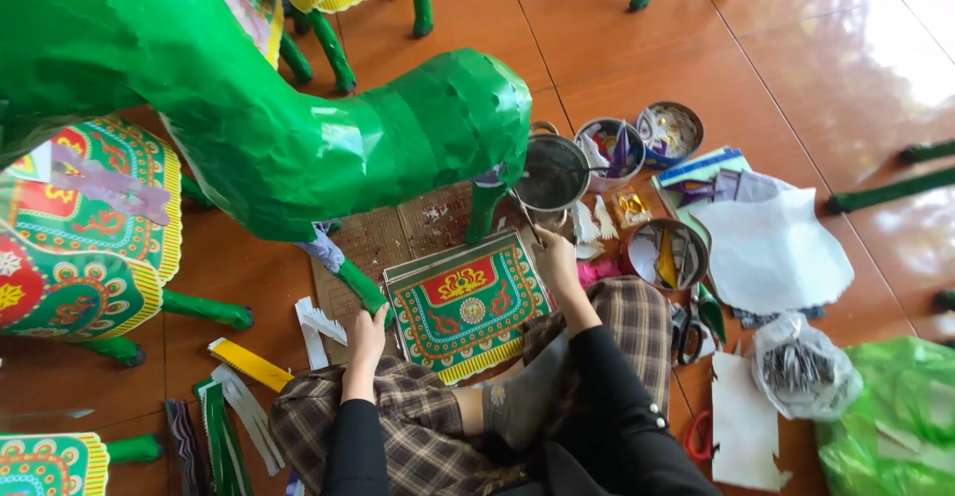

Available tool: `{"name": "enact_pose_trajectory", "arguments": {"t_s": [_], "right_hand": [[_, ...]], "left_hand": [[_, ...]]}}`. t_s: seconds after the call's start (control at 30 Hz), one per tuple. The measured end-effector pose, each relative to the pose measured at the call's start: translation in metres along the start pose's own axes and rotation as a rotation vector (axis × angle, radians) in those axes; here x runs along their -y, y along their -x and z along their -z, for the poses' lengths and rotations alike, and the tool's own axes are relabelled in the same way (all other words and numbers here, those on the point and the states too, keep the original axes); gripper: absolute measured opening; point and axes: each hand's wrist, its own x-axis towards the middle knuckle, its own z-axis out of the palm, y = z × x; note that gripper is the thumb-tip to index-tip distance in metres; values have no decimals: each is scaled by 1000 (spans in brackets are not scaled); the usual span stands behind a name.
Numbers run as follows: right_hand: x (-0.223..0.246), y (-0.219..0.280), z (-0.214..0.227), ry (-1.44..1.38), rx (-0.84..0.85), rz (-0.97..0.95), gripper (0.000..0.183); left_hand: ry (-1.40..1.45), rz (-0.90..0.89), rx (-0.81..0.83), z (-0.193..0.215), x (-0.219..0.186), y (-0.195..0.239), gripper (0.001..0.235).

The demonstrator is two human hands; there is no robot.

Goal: The person sits on the floor and decorates a green paper-mache horse-shaped craft. They apply glue to small paper cutouts and attach them to the craft's body and head, then use a brush to apply a liquid to the surface of the craft.

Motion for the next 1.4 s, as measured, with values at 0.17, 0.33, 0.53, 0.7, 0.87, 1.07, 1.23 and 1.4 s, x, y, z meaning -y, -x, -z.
{"name": "enact_pose_trajectory", "arguments": {"t_s": [0.17,0.33,0.53,0.7,0.87,1.07,1.23,1.4], "right_hand": [[14,0,28,-523,167,-202,40],[-22,-22,2,-621,172,-339,31],[35,9,38,-863,66,-245,27],[102,33,92,-808,-190,6,26],[231,77,117,-878,-95,303,19],[332,109,105,-669,-103,803,26],[385,121,103,-636,-193,1015,24],[383,115,94,-569,-280,1122,23]], "left_hand": [[-9,-4,-28,-1,0,4,54],[28,-29,-63,5,-6,8,52],[197,-10,49,63,-37,33,95],[152,-136,71,65,3,13,86],[350,-311,-132,19,29,-15,77],[273,-303,-99,23,20,-10,52],[181,-252,3,47,4,7,48],[181,-215,88,31,16,-8,56]]}}
